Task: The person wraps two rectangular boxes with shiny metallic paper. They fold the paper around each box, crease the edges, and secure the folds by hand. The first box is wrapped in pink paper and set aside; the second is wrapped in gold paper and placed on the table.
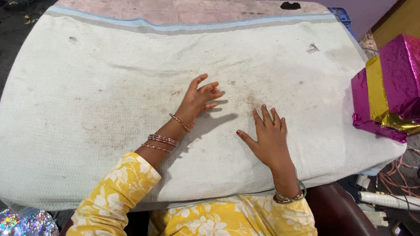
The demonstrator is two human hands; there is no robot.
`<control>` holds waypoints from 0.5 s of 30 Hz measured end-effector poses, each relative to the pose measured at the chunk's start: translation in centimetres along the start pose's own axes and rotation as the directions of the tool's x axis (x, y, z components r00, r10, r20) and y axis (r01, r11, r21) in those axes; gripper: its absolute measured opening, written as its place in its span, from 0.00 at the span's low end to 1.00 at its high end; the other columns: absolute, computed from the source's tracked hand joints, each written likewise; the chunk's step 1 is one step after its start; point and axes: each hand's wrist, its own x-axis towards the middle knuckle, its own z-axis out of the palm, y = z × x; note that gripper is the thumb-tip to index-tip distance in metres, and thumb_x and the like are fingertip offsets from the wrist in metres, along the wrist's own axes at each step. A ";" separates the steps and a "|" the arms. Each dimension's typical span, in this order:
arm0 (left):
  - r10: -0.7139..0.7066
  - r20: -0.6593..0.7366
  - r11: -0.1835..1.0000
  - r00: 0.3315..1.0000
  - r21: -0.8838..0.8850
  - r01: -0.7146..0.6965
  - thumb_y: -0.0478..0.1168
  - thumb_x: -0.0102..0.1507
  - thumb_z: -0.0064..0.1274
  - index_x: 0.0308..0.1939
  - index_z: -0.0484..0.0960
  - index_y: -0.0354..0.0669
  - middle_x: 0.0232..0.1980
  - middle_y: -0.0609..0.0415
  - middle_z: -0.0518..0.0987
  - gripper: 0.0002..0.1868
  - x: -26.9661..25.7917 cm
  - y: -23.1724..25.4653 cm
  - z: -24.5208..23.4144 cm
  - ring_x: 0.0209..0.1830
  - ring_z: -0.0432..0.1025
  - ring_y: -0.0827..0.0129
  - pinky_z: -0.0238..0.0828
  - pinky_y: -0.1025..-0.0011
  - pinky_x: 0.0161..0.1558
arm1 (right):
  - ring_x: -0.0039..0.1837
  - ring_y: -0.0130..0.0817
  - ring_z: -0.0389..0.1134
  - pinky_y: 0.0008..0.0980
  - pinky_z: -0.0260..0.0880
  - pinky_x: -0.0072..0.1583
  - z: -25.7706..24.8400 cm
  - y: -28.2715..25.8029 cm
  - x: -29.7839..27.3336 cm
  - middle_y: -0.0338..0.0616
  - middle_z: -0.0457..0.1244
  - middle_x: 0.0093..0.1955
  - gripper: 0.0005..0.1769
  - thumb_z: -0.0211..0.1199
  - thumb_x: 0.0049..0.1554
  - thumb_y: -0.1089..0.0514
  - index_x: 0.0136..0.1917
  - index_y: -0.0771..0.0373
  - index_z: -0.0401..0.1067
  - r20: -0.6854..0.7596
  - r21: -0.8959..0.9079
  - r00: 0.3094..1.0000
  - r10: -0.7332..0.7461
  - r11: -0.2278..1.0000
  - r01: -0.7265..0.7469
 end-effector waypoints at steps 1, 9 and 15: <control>-0.025 0.015 0.999 1.000 0.026 0.025 0.50 0.55 0.64 0.74 0.52 0.49 0.70 0.44 0.72 0.49 -0.2 -0.1 0.5 0.64 0.75 0.54 0.79 0.57 0.59 | 0.82 0.62 0.39 0.66 0.37 0.75 -0.1 0.0 -0.2 0.62 0.46 0.81 0.48 0.54 0.58 0.27 0.76 0.64 0.60 -0.004 -0.002 1.000 -0.004 1.000 0.004; 0.166 0.380 0.468 0.910 0.782 -0.412 0.56 0.55 0.68 0.65 0.72 0.41 0.60 0.48 0.77 0.40 -3.4 -0.3 1.5 0.58 0.76 0.61 0.75 0.66 0.58 | 0.82 0.60 0.41 0.65 0.37 0.75 -0.1 0.1 -0.5 0.61 0.48 0.80 0.45 0.55 0.57 0.27 0.75 0.60 0.62 -0.040 0.048 0.999 -0.020 0.999 0.022; 0.238 0.441 0.429 0.865 0.752 -0.501 0.58 0.57 0.65 0.65 0.74 0.40 0.60 0.49 0.75 0.39 -2.4 -1.2 1.0 0.58 0.75 0.62 0.75 0.68 0.55 | 0.82 0.62 0.41 0.70 0.36 0.74 -0.1 -0.1 -0.2 0.60 0.49 0.80 0.44 0.55 0.58 0.28 0.75 0.60 0.63 -0.049 0.040 0.999 -0.014 0.999 0.016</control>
